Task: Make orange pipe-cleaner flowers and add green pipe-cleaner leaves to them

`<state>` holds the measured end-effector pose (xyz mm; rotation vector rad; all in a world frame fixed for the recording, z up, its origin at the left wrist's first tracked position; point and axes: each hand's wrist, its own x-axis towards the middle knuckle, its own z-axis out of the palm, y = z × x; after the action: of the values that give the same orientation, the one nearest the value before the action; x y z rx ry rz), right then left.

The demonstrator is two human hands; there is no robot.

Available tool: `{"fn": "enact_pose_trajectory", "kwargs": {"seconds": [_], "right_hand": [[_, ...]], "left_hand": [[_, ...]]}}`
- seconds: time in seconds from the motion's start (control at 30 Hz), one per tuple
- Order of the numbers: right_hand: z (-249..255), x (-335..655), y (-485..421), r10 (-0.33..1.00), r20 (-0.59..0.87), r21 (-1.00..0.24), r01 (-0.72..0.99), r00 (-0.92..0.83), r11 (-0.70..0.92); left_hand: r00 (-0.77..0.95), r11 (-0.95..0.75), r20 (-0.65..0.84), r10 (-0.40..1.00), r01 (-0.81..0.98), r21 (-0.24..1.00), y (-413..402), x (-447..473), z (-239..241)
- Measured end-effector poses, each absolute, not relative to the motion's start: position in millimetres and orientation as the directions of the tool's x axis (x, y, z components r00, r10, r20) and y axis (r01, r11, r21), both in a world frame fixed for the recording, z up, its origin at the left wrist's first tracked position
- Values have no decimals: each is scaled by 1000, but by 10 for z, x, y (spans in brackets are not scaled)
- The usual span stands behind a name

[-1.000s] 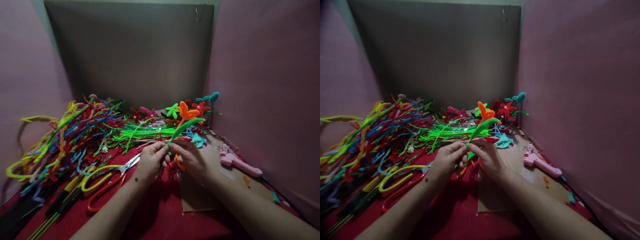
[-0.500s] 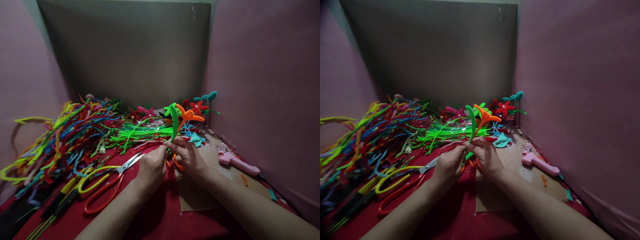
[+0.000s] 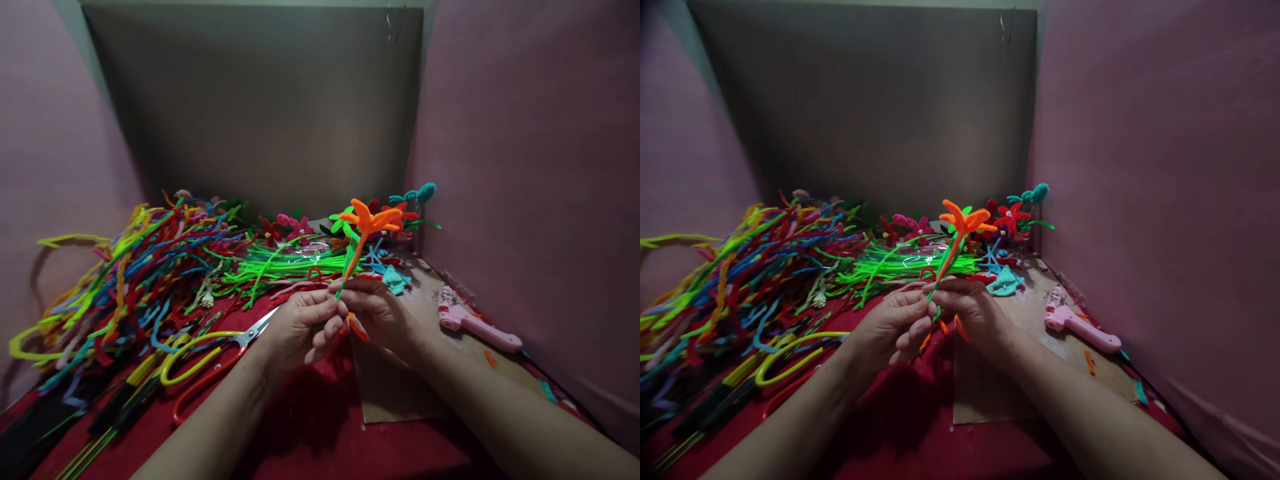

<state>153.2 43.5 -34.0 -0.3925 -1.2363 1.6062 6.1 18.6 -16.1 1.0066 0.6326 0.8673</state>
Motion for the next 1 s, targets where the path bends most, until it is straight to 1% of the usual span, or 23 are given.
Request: {"fn": "enact_pose_trajectory", "kwargs": {"seconds": [0.07, 0.1, 0.17, 0.2, 0.27, 0.3, 0.33, 0.37, 0.4, 0.47, 0.5, 0.57, 0.63, 0.7, 0.77, 0.8, 0.83, 0.87, 0.9, 0.93, 0.97, 1.0], "right_hand": [[-344, 1532, 448, 856, 290, -868, -495, -428, 46], [-340, 1531, 450, 873, 279, -876, -479, -400, 61], [-323, 1527, 442, 921, 251, -890, -446, -297, 99], [-313, 1524, 433, 941, 229, -902, -419, -248, 109], [-296, 1516, 410, 964, 198, -923, -365, -176, 123], [-292, 1511, 397, 969, 192, -934, -334, -159, 130], [-290, 1508, 386, 968, 203, -940, -308, -150, 149], [-292, 1505, 377, 961, 224, -941, -292, -160, 171], [-297, 1504, 370, 950, 251, -937, -294, -187, 190], [-313, 1504, 366, 913, 296, -921, -338, -282, 194], [-322, 1505, 368, 893, 312, -910, -373, -323, 183], [-339, 1509, 380, 871, 320, -891, -430, -371, 144], [-346, 1514, 394, 864, 315, -882, -458, -393, 114], [-338, 1518, 405, 848, 329, -879, -463, -416, 114], [-323, 1520, 410, 841, 335, -887, -442, -426, 129], [-316, 1521, 410, 852, 330, -892, -430, -407, 140], [-311, 1522, 407, 871, 318, -899, -410, -374, 153], [-309, 1523, 403, 894, 301, -909, -384, -332, 163], [-310, 1526, 396, 917, 283, -917, -361, -281, 172], [-314, 1529, 387, 933, 269, -925, -335, -238, 181], [-319, 1533, 378, 943, 264, -932, -305, -204, 195], [-324, 1536, 369, 946, 266, -940, -268, -188, 211]], "left_hand": [[566, 229, -44, 823, -260, 938, 197, 57, -168], [552, 172, -29, 834, -209, 963, 201, 64, -172], [422, -36, 52, 905, -47, 998, 202, 93, -189], [321, -166, 135, 937, 70, 984, 199, 112, -204], [146, -380, 352, 925, 314, 870, 189, 148, -239], [101, -437, 434, 895, 396, 808, 183, 162, -255], [76, -456, 472, 878, 430, 779, 177, 172, -265], [63, -440, 457, 887, 415, 796, 173, 179, -268], [60, -390, 396, 917, 357, 849, 169, 181, -264], [114, -220, 203, 973, 160, 962, 167, 173, -241], [168, -126, 116, 979, 48, 991, 168, 163, -228], [297, 24, 20, 955, -146, 989, 176, 135, -210], [411, 133, -7, 912, -280, 951, 187, 103, -206], [502, 226, -30, 865, -334, 915, 197, 78, -205], [543, 259, -55, 838, -306, 916, 200, 70, -200], [532, 232, -60, 845, -262, 937, 198, 75, -197], [492, 164, -47, 869, -199, 966, 194, 86, -194], [424, 58, -4, 906, -114, 992, 188, 102, -195], [335, -73, 72, 939, -10, 997, 181, 121, -200], [241, -203, 173, 955, 105, 973, 175, 141, -208], [161, -309, 279, 947, 212, 927, 169, 159, -217], [103, -376, 361, 927, 288, 881, 166, 173, -227]]}}
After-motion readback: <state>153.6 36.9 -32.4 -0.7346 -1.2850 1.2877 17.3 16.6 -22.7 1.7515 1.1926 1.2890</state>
